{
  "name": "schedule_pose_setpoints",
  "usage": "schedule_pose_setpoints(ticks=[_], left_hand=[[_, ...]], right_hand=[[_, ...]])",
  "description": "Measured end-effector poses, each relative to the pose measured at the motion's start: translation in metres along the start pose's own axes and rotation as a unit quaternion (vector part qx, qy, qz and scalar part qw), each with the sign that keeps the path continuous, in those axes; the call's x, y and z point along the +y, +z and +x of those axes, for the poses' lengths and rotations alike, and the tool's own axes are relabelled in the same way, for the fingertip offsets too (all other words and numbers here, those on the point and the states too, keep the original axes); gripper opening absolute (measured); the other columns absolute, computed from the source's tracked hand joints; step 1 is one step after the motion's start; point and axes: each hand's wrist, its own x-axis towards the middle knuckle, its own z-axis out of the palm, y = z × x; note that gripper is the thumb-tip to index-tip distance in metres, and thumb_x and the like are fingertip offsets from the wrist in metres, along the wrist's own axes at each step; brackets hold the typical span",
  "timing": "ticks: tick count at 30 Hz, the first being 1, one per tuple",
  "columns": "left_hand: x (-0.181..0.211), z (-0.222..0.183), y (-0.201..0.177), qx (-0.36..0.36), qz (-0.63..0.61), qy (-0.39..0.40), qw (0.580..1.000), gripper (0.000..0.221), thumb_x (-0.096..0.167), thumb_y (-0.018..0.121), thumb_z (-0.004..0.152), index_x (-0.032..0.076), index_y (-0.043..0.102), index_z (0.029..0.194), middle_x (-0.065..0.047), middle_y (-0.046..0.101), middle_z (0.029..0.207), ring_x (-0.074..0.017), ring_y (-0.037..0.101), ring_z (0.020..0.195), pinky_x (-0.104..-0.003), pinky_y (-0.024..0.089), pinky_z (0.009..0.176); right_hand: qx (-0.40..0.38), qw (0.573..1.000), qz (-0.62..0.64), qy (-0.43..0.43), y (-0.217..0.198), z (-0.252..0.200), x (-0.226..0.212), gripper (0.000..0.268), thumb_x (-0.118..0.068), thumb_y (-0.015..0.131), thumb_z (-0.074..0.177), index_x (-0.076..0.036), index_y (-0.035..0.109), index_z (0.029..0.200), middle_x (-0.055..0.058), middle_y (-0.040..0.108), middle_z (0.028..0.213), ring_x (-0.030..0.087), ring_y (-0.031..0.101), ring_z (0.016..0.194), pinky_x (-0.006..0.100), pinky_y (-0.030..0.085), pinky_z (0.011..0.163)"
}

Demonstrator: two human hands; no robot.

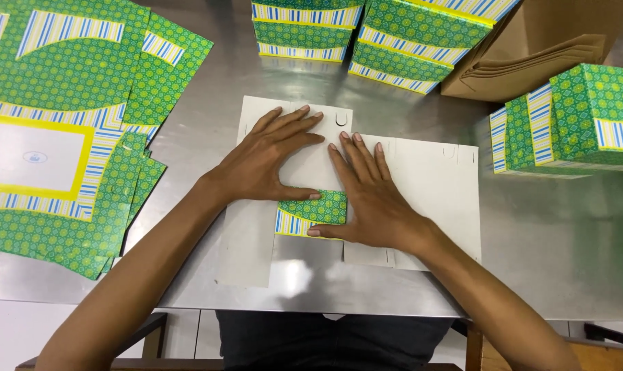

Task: The person folds and assembles patterned cardboard boxes on a metal table. They fold the flaps, tuck tabs into slots, and form the box shape. The person repeats this process for multiple boxes, stacking the finished ones nearby.

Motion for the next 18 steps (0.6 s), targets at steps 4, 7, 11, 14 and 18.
schedule_pose_setpoints(ticks=[4, 7, 11, 14, 18], left_hand=[[-0.001, 0.0, 0.001, -0.003, 0.0, -0.006, 1.0, 0.084, 0.057, 0.09, 0.071, 0.011, 0.062, 0.136, -0.018, 0.052, 0.152, -0.0354, 0.037, 0.149, -0.056, 0.013, 0.125], [0.0, 0.0, 0.0, -0.007, -0.003, -0.011, 1.0, 0.084, 0.056, 0.09, 0.071, 0.011, 0.062, 0.136, -0.019, 0.053, 0.151, -0.0361, 0.039, 0.148, -0.056, 0.013, 0.125], [-0.001, 0.001, 0.001, -0.006, -0.004, -0.01, 1.0, 0.084, 0.057, 0.09, 0.07, 0.012, 0.062, 0.136, -0.018, 0.053, 0.151, -0.0352, 0.039, 0.148, -0.056, 0.013, 0.125], [0.0, 0.0, 0.001, -0.005, -0.002, -0.011, 1.0, 0.085, 0.057, 0.09, 0.07, 0.012, 0.062, 0.136, -0.018, 0.054, 0.151, -0.0349, 0.04, 0.147, -0.056, 0.014, 0.125], [0.001, 0.001, 0.0, -0.007, 0.003, -0.014, 1.0, 0.085, 0.058, 0.09, 0.07, 0.011, 0.062, 0.135, -0.018, 0.054, 0.15, -0.0341, 0.041, 0.147, -0.056, 0.014, 0.125]], right_hand=[[0.016, 1.0, 0.012, 0.021, 0.005, 0.003, -0.01, 0.13, -0.067, 0.08, 0.076, 0.003, 0.01, 0.16, 0.033, 0.002, 0.164, 0.05, -0.007, 0.152, 0.065, -0.017, 0.116], [0.032, 0.999, 0.026, 0.036, 0.009, 0.007, -0.018, 0.131, -0.068, 0.08, 0.076, 0.004, 0.009, 0.159, 0.035, 0.002, 0.162, 0.052, -0.009, 0.151, 0.069, -0.018, 0.113], [0.057, 0.996, 0.029, 0.064, 0.013, 0.012, -0.03, 0.133, -0.069, 0.08, 0.074, 0.005, 0.011, 0.159, 0.038, 0.001, 0.161, 0.055, -0.01, 0.15, 0.074, -0.02, 0.109], [0.069, 0.995, 0.024, 0.067, 0.017, 0.013, -0.035, 0.134, -0.072, 0.079, 0.074, 0.008, 0.011, 0.158, 0.042, -0.001, 0.16, 0.057, -0.012, 0.149, 0.075, -0.02, 0.108], [0.082, 0.995, 0.021, 0.053, 0.018, 0.013, -0.034, 0.135, -0.075, 0.077, 0.074, 0.009, 0.012, 0.157, 0.044, 0.0, 0.158, 0.06, -0.01, 0.147, 0.074, -0.018, 0.109]])
